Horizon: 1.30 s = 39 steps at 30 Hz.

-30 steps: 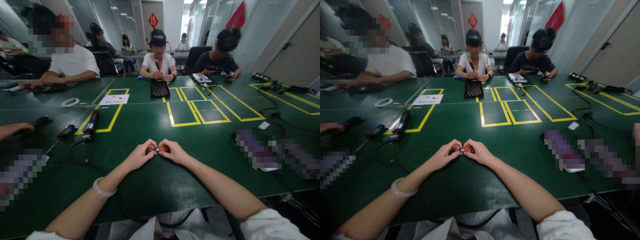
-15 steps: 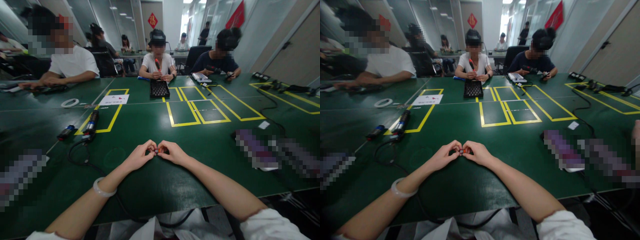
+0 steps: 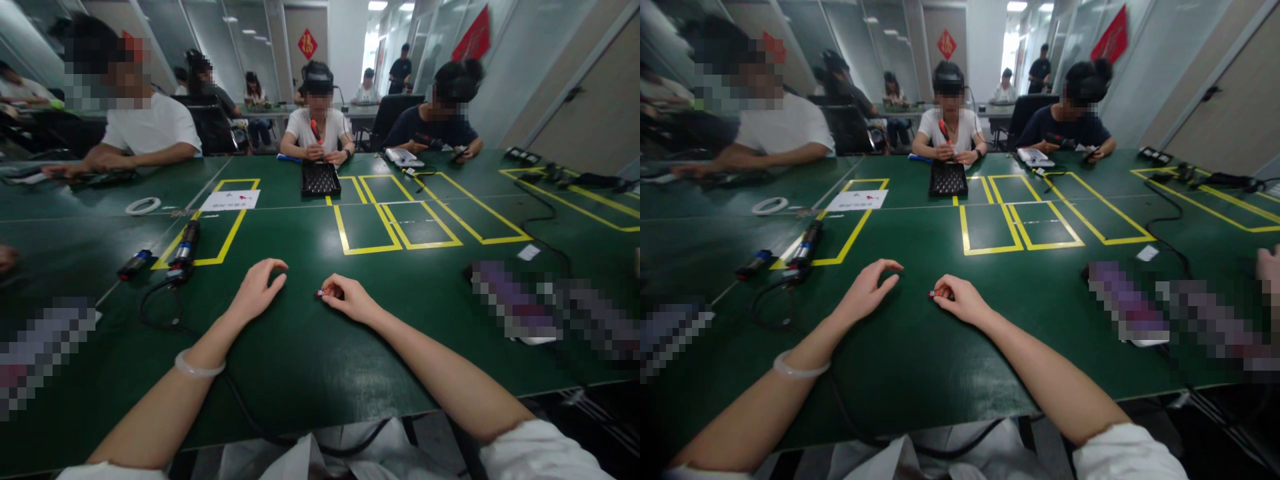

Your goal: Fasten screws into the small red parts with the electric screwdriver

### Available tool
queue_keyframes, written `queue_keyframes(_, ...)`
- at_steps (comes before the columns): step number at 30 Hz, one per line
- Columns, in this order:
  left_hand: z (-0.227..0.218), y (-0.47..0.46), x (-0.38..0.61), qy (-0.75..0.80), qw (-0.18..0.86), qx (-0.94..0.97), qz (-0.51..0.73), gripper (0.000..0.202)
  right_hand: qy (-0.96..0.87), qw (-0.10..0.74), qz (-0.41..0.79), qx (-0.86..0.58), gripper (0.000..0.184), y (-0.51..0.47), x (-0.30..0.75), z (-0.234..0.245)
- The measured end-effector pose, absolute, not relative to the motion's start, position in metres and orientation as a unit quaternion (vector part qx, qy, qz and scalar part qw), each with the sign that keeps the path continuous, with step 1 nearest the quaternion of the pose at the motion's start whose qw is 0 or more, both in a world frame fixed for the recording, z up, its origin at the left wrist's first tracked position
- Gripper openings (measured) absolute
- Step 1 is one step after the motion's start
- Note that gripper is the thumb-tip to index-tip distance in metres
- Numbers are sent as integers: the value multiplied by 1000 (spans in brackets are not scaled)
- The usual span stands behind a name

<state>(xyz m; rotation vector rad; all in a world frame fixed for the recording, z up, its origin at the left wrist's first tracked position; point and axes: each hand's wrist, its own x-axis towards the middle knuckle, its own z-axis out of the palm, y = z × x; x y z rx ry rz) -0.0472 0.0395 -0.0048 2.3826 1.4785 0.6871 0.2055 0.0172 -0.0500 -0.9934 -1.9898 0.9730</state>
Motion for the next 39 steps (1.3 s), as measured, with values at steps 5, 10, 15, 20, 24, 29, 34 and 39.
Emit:
queue_keyframes(5, -13, 72, -129, 678, -80, 691, 237, 42, -753, 355, 392, -392, 14, 21, 207, -55)
queue_keyframes(10, -23, 79, -210, 781, -53, 583, 220, 62, -750, 357, 400, -386, 15, 20, 206, -53)
queue_keyframes(15, -33, 87, -246, 805, 18, 562, 191, 73, -752, 358, 401, -382, 14, 20, 206, -53)
queue_keyframes(20, -29, 90, -235, 801, 13, 579, 150, 69, -751, 358, 404, -380, 14, 21, 206, -55)
queue_keyframes(24, -23, 83, -205, 794, -1, 598, 107, 70, -749, 355, 406, -385, 14, 20, 205, -54)
queue_keyframes(29, -20, 72, -157, 776, -33, 626, 65, 65, -744, 351, 409, -394, 15, 20, 204, -53)
queue_keyframes(34, -18, 58, -105, 716, -50, 694, 58, 63, -749, 350, 397, -399, 14, 20, 204, -53)
queue_keyframes(39, -20, 39, -62, 636, -37, 766, 83, 65, -754, 364, 381, -392, 14, 21, 204, -54)
